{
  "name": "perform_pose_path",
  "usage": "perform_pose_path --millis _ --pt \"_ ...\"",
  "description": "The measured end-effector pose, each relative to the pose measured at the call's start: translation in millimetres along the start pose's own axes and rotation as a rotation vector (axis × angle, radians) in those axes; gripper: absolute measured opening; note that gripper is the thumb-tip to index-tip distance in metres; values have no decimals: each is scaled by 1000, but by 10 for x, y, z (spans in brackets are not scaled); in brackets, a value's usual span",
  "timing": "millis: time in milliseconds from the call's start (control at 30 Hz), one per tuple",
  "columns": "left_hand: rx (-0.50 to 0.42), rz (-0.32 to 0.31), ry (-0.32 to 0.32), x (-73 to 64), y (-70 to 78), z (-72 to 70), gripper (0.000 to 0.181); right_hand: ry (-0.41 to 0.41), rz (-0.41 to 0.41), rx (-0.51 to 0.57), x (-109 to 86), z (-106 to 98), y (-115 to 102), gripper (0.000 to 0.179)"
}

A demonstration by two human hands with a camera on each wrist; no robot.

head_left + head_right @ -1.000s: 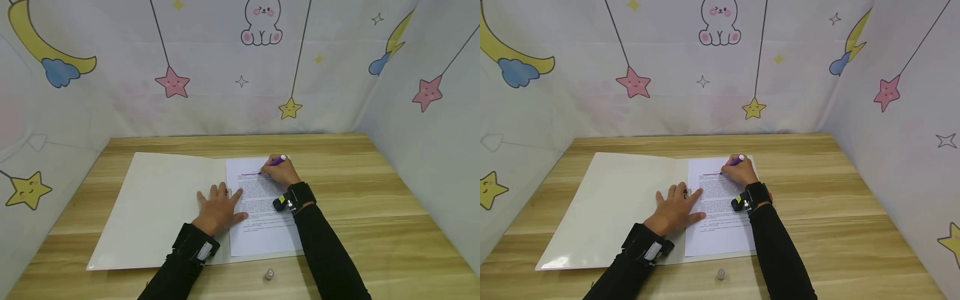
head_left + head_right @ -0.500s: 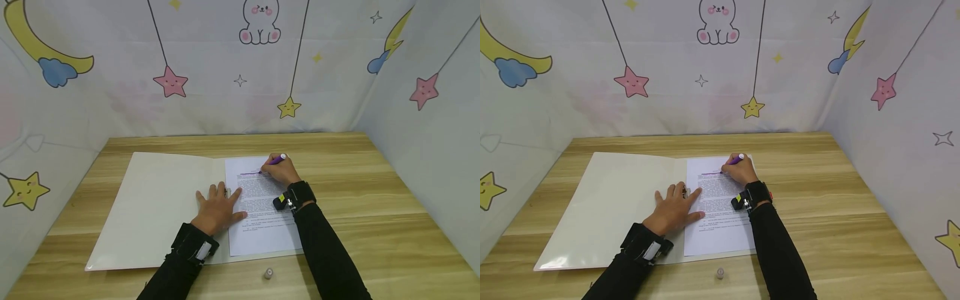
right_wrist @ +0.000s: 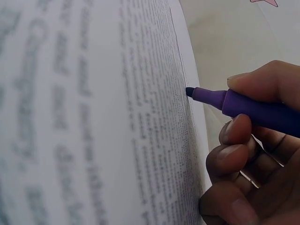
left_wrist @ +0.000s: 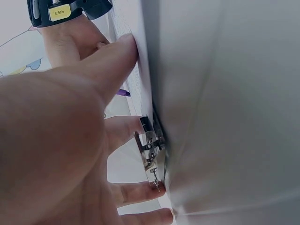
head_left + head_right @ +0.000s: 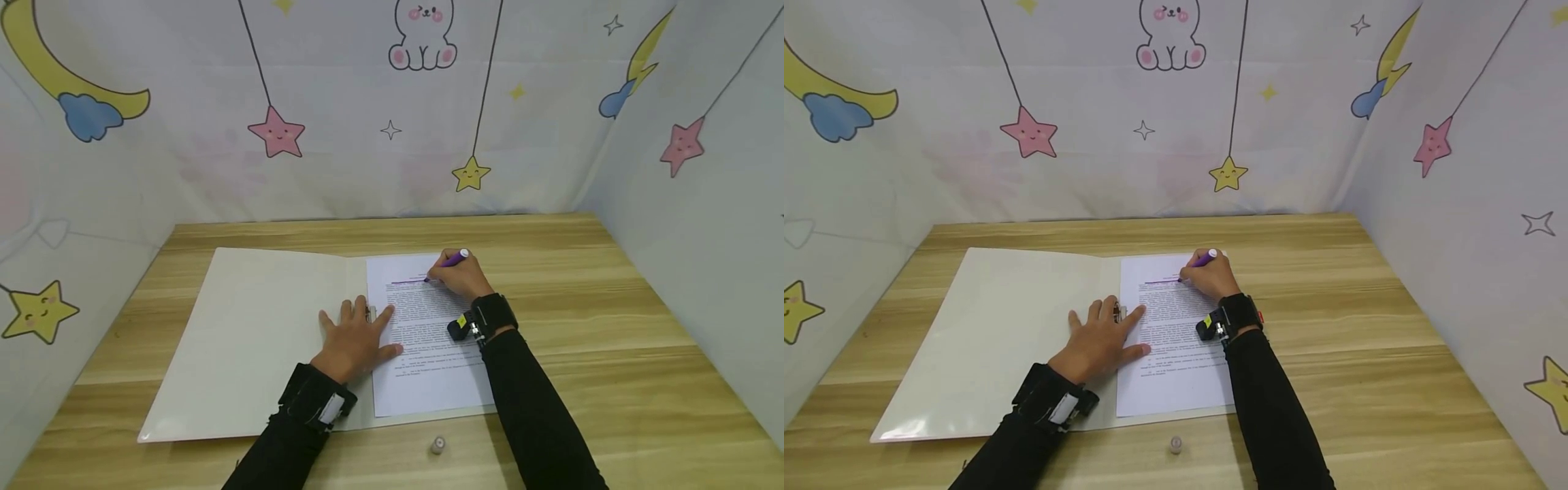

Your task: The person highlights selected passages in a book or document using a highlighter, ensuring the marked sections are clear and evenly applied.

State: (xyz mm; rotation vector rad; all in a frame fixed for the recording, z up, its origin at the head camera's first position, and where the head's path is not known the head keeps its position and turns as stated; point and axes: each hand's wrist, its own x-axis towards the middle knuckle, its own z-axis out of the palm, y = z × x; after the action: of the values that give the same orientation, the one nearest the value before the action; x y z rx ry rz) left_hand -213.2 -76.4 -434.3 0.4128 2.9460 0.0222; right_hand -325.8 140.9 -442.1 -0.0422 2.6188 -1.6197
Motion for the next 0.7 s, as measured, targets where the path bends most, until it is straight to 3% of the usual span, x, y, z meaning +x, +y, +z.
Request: perform_pose_path --millis 700 --pt "4 5 -2 7 -3 -3 78 6 31 3 23 -51 44 17"
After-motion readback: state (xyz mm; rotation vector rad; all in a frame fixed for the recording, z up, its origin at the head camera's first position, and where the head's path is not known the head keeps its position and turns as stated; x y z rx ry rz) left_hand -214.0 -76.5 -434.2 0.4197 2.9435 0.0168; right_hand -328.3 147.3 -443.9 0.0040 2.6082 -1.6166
